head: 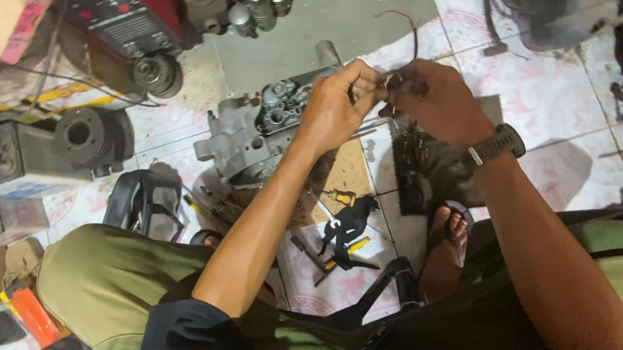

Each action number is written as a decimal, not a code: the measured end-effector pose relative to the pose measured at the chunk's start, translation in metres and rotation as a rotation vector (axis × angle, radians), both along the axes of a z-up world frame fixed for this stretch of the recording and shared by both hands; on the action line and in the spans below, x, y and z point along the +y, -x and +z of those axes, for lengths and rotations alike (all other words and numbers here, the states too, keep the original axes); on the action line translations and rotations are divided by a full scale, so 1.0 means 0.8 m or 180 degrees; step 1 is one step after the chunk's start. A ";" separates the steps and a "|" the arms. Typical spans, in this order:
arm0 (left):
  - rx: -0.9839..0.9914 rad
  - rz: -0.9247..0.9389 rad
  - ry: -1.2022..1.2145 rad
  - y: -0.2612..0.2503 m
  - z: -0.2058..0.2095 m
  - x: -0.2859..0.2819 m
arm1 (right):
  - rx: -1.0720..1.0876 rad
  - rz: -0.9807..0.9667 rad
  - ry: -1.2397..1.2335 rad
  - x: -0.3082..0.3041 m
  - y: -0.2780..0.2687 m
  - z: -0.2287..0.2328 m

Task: The person is sitting on the floor in a workshop, disassembling a small engine component. They use their hands to remove small parts and then use yellow pliers to extract a pin from a metal piece.

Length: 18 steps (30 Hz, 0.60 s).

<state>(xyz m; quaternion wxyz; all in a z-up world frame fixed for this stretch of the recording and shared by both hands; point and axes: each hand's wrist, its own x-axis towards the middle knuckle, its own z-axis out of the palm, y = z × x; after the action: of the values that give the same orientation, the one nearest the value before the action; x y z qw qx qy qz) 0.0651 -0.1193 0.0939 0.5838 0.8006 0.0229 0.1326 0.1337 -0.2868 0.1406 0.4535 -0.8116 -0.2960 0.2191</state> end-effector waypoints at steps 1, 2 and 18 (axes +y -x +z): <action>0.0004 -0.0045 0.0000 -0.003 -0.007 -0.012 | 0.0004 -0.0045 0.0000 -0.006 0.006 0.012; -0.0004 -0.0029 0.0050 -0.006 -0.014 -0.022 | 0.0503 -0.0087 0.0049 -0.010 0.010 0.025; 0.0657 0.0177 -0.0484 -0.025 -0.088 -0.074 | 0.1065 0.0077 0.0272 -0.068 -0.018 -0.058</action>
<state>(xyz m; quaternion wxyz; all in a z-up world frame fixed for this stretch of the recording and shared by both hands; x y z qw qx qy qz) 0.0852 -0.1785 0.0238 0.5121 0.8510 0.0949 0.0670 0.1479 -0.3413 0.0944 0.4589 -0.7787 -0.2166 0.3689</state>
